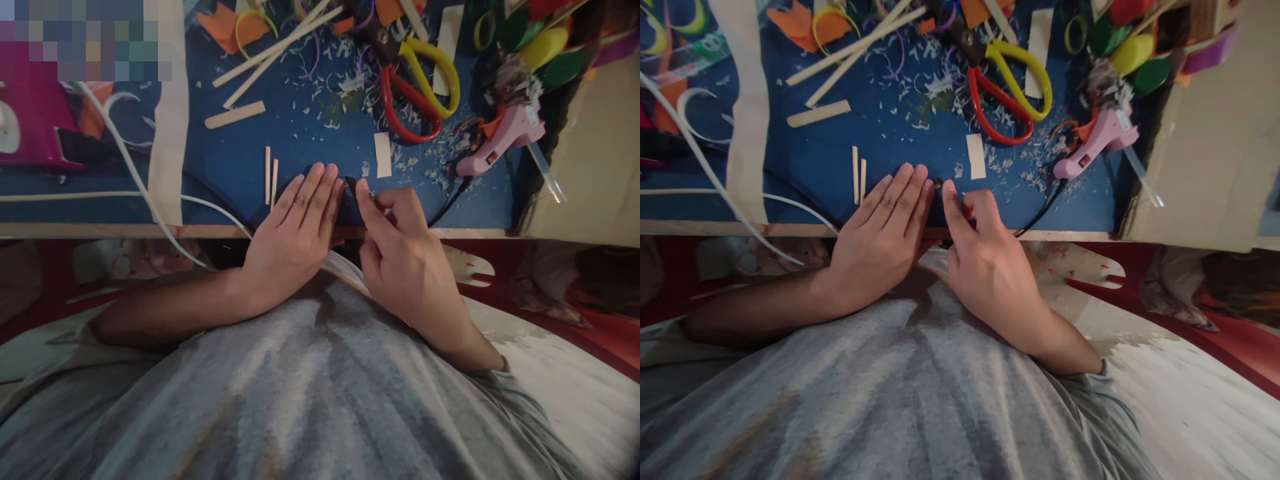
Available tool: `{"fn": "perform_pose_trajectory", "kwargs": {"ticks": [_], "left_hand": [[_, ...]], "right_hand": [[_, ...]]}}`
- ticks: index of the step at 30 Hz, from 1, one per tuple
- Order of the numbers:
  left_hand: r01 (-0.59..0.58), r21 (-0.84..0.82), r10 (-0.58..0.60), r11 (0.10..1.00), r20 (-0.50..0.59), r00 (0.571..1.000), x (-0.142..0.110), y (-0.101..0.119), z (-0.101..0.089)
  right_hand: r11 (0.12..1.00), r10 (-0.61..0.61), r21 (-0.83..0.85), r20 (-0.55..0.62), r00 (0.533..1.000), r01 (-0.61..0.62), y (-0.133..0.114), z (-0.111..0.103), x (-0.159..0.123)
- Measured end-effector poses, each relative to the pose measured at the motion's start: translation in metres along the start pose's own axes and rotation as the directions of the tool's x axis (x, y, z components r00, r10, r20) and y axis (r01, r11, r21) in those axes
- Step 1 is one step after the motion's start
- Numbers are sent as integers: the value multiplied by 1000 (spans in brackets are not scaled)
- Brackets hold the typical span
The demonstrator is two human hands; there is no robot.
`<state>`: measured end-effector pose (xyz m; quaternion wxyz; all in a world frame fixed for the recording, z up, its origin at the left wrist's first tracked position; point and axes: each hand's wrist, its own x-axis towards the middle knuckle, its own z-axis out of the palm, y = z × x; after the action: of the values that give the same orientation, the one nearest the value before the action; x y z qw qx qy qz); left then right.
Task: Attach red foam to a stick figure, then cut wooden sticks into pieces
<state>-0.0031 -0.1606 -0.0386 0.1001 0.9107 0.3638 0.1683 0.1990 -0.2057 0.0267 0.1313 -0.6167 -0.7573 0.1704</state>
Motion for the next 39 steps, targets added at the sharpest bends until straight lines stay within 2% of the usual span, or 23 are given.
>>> {"fn": "perform_pose_trajectory", "kwargs": {"ticks": [9, 15, 22, 29, 36, 39], "left_hand": [[-35, -3, 35, 999, 18, 999, 1, -3, -2], [-52, 82, 53, 995, -4, 999, 0, -2, 1], [-56, 11, 56, 998, 45, 997, 1, -5, -3], [-68, 63, 66, 996, 39, 997, 1, -5, -3], [-89, 76, 86, 993, 33, 996, 1, -6, -2], [-76, 71, 74, 995, 37, 997, 1, -7, -2]], "right_hand": [[1000, 8, 0, -19, 1000, -8, 0, 2, -3], [999, -20, -34, -38, 999, 18, 2, 7, 5], [998, -31, -60, -20, 999, 30, 1, 0, -5], [996, -48, -81, -20, 999, 46, 4, 7, 9], [993, -80, -91, -51, 995, 75, 3, 1, -2], [992, -77, -99, -43, 996, 72, 2, 3, 2]]}}
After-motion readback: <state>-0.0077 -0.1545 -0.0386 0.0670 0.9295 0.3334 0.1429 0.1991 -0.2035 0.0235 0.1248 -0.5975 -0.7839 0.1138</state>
